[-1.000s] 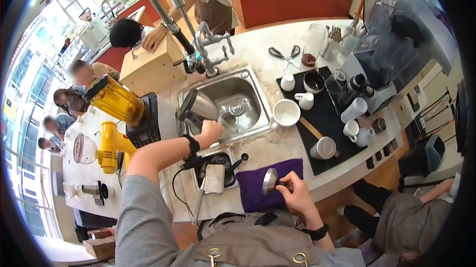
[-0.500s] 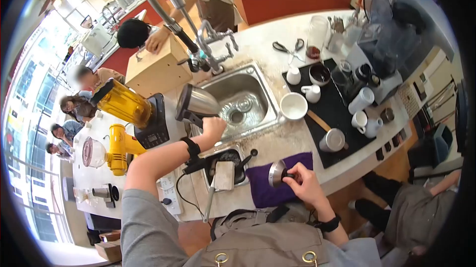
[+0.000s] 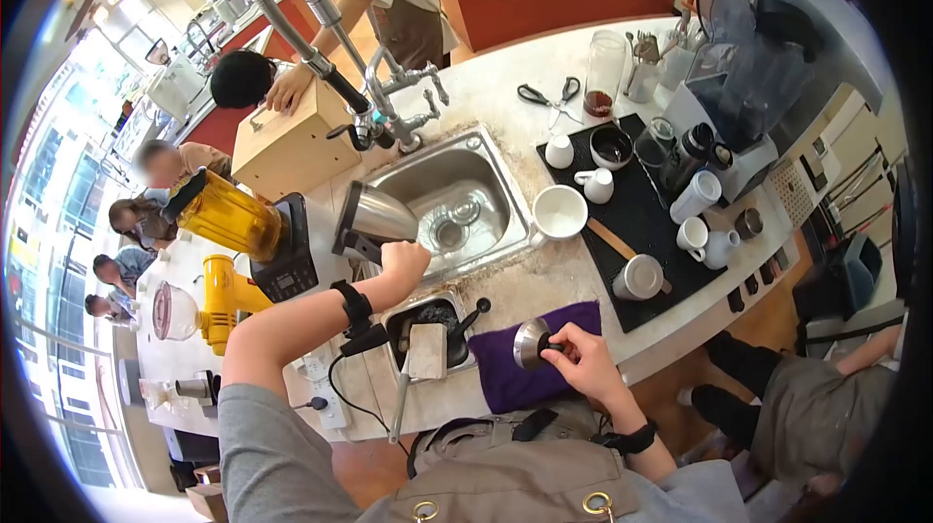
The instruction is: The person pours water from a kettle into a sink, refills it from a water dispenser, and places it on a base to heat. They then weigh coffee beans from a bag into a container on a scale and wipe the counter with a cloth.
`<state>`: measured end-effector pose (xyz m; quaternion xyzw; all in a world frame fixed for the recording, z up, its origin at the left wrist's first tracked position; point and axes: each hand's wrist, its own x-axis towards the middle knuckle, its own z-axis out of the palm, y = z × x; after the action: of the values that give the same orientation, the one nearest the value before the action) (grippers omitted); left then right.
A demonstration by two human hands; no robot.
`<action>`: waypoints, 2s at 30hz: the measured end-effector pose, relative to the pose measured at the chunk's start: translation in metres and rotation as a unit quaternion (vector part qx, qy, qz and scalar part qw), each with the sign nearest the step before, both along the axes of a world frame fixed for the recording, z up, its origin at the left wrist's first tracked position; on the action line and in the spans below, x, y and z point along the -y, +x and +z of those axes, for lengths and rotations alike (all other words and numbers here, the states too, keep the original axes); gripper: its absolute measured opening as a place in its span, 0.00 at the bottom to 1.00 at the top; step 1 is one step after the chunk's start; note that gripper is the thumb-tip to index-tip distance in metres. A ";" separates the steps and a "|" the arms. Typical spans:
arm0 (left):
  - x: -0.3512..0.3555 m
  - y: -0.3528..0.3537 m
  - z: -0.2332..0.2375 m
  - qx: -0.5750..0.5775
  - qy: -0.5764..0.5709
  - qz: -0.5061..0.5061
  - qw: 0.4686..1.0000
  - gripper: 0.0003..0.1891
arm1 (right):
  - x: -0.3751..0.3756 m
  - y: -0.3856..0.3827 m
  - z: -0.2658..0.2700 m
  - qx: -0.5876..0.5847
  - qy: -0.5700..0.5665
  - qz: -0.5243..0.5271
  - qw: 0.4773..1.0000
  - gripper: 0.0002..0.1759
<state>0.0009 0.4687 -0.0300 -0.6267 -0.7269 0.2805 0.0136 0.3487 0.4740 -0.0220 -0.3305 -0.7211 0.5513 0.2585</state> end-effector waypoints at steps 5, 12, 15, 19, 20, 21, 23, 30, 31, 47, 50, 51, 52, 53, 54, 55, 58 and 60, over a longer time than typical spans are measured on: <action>-0.009 -0.004 -0.005 -0.008 0.043 -0.014 0.999 0.05 | 0.001 -0.003 0.006 0.009 0.023 0.020 0.999 0.11; -0.016 -0.005 0.015 0.030 0.065 0.002 0.997 0.04 | 0.001 -0.003 0.006 0.010 0.018 0.023 1.000 0.11; -0.012 -0.001 0.021 0.050 0.065 0.008 0.997 0.03 | 0.001 -0.002 0.007 0.011 0.010 0.020 1.000 0.12; -0.013 0.007 0.025 0.022 0.069 0.002 0.997 0.04 | 0.004 -0.001 0.003 0.014 0.008 0.017 1.000 0.12; -0.018 0.002 0.020 0.010 0.075 0.010 0.997 0.04 | 0.004 -0.002 0.002 0.008 0.002 0.017 1.000 0.12; -0.023 -0.005 0.015 -0.003 0.083 0.018 0.996 0.04 | 0.003 -0.002 0.002 0.002 -0.003 0.016 1.000 0.12; -0.026 -0.012 0.021 -0.005 0.077 0.008 0.997 0.04 | 0.002 0.001 0.004 0.005 -0.005 0.016 1.000 0.12; -0.016 -0.003 0.018 -0.012 0.065 -0.031 0.997 0.03 | 0.005 0.006 -0.002 0.021 -0.014 0.006 1.000 0.12; -0.018 -0.001 0.021 -0.018 0.071 -0.028 0.997 0.04 | 0.004 0.007 0.000 0.013 -0.008 0.004 1.000 0.12; -0.004 -0.013 -0.007 -0.024 0.096 -0.058 0.993 0.06 | 0.000 -0.002 -0.005 0.025 0.020 -0.003 0.999 0.12; -0.007 -0.004 0.013 0.003 0.078 -0.030 0.997 0.05 | -0.003 -0.001 -0.005 0.015 0.031 -0.003 0.999 0.12; -0.003 -0.001 0.015 -0.019 0.102 -0.078 0.992 0.05 | 0.001 -0.001 -0.005 0.006 0.016 -0.006 1.000 0.12; 0.004 0.003 0.013 -0.035 0.124 -0.117 0.985 0.05 | 0.002 -0.003 -0.006 0.014 0.008 -0.011 1.000 0.11; -0.002 -0.007 0.005 -0.027 0.137 -0.084 0.987 0.05 | 0.003 -0.004 -0.004 0.030 0.003 -0.015 0.999 0.11; -0.008 -0.010 0.010 0.000 0.100 -0.038 0.994 0.05 | 0.003 -0.004 -0.004 0.027 0.015 -0.006 0.999 0.11; 0.000 -0.002 0.019 0.001 0.139 -0.069 0.988 0.02 | 0.003 -0.003 -0.003 0.024 0.027 0.001 0.999 0.10; 0.012 0.000 0.014 -0.028 0.174 -0.144 0.974 0.02 | 0.007 -0.004 -0.017 0.004 -0.004 -0.010 1.000 0.10; 0.002 -0.006 0.026 0.013 0.065 -0.045 0.997 0.02 | 0.008 -0.002 -0.008 0.044 0.021 -0.001 0.999 0.10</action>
<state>-0.0051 0.4663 -0.0038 -0.6601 -0.7149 0.2235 0.0576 0.3466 0.4661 -0.0301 -0.3493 -0.7431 0.5207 0.2337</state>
